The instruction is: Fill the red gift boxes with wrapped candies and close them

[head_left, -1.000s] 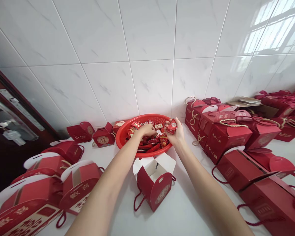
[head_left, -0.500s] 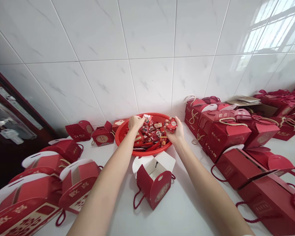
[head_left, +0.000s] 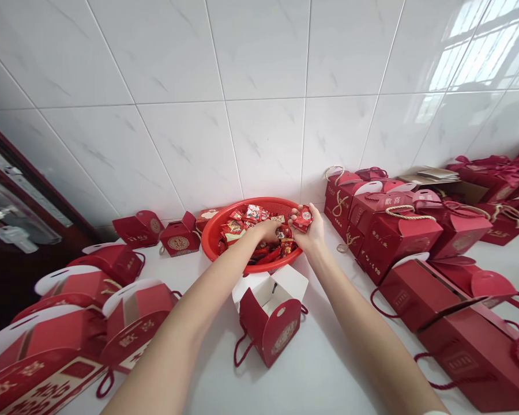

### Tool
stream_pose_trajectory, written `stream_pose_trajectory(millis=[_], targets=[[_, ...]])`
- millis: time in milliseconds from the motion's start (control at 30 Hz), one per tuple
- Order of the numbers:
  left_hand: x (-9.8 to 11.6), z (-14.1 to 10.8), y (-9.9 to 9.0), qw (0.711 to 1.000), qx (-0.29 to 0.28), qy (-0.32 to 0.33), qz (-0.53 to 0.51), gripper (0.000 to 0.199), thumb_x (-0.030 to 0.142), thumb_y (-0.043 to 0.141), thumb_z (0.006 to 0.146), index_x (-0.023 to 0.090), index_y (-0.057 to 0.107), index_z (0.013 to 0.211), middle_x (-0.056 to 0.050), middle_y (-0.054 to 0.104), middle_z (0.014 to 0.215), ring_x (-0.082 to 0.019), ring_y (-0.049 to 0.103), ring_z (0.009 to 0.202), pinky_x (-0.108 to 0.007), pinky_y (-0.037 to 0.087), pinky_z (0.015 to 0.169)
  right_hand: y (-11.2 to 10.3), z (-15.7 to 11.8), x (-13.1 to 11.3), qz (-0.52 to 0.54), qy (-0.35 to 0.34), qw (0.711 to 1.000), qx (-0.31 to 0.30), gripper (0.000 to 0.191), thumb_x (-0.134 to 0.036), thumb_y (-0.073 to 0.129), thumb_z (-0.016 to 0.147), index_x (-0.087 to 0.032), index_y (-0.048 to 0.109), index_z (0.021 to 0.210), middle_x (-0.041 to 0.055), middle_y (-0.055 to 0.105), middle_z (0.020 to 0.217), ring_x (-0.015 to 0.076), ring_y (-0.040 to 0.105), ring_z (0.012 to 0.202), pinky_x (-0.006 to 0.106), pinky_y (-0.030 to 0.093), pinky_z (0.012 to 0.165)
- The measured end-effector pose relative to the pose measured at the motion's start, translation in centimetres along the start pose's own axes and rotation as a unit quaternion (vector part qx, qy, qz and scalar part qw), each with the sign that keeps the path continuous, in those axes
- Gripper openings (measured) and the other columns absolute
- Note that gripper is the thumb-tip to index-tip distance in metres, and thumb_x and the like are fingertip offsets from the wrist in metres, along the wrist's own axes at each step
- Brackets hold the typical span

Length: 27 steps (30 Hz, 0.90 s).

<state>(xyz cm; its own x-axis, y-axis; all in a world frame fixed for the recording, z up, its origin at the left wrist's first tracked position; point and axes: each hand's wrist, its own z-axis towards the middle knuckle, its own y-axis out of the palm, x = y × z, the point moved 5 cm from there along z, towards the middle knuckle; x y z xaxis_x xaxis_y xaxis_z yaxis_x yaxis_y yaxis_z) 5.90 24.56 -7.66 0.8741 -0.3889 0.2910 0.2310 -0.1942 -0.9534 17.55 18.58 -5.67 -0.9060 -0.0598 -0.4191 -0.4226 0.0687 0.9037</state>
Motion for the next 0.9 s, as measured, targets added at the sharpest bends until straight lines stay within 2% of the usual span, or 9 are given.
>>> stream_pose_trajectory(millis=[200,433,567,733,900], targets=[[-1.0,-0.9,-0.5,0.996,-0.053,-0.065,-0.025,0.034,0.025,0.074,0.062,0.02,0.074,0.096,-0.009,0.077,0.086,-0.026,0.07,0.074,-0.03,0.051,0.066,0.0,0.0,0.0,0.0,0.007,1.0,-0.016,0.028,-0.039,0.06,0.091,-0.019,0.057,0.071,-0.0018,0.063,0.061,0.0073,0.054,0.048,0.018,0.046,0.05],[-0.1,-1.5,0.0,0.99,-0.055,-0.042,-0.123,0.021,0.015,0.072,0.058,0.021,0.072,0.078,0.0,0.069,0.065,-0.019,0.062,0.057,-0.026,0.045,0.056,0.5,-0.6,-0.2,-0.005,0.024,1.0,-0.013,0.03,-0.035,0.048,0.094,-0.018,0.06,0.072,0.0017,0.064,0.062,0.0095,0.054,0.05,0.02,0.046,0.048],[-0.5,-1.4,-0.7,0.982,-0.022,-0.032,-0.184,0.023,0.012,0.074,0.053,0.02,0.072,0.075,0.002,0.066,0.061,-0.019,0.061,0.057,-0.027,0.044,0.054,0.5,-0.6,-0.2,-0.005,0.026,1.0,-0.011,0.031,-0.032,0.043,0.094,-0.017,0.06,0.073,0.0029,0.064,0.063,0.0101,0.054,0.051,0.021,0.047,0.05],[-1.6,-1.6,-3.0,0.962,0.052,-0.002,-0.268,0.023,0.02,0.081,0.05,0.019,0.068,0.07,0.004,0.065,0.067,-0.019,0.061,0.07,-0.028,0.046,0.062,0.4,-0.4,-0.2,-0.004,0.025,0.999,-0.028,0.023,-0.033,0.05,0.088,-0.018,0.059,0.074,0.0022,0.064,0.063,0.0108,0.055,0.05,0.021,0.047,0.05],[-2.2,-2.6,-4.3,0.93,0.093,0.013,-0.356,0.032,0.03,0.082,0.057,0.02,0.072,0.086,-0.001,0.072,0.085,-0.021,0.065,0.083,-0.031,0.05,0.073,0.3,-0.5,-0.2,0.0,0.022,1.0,-0.011,0.019,-0.028,0.048,0.086,-0.018,0.059,0.074,0.0024,0.065,0.062,0.011,0.055,0.05,0.022,0.048,0.05]])
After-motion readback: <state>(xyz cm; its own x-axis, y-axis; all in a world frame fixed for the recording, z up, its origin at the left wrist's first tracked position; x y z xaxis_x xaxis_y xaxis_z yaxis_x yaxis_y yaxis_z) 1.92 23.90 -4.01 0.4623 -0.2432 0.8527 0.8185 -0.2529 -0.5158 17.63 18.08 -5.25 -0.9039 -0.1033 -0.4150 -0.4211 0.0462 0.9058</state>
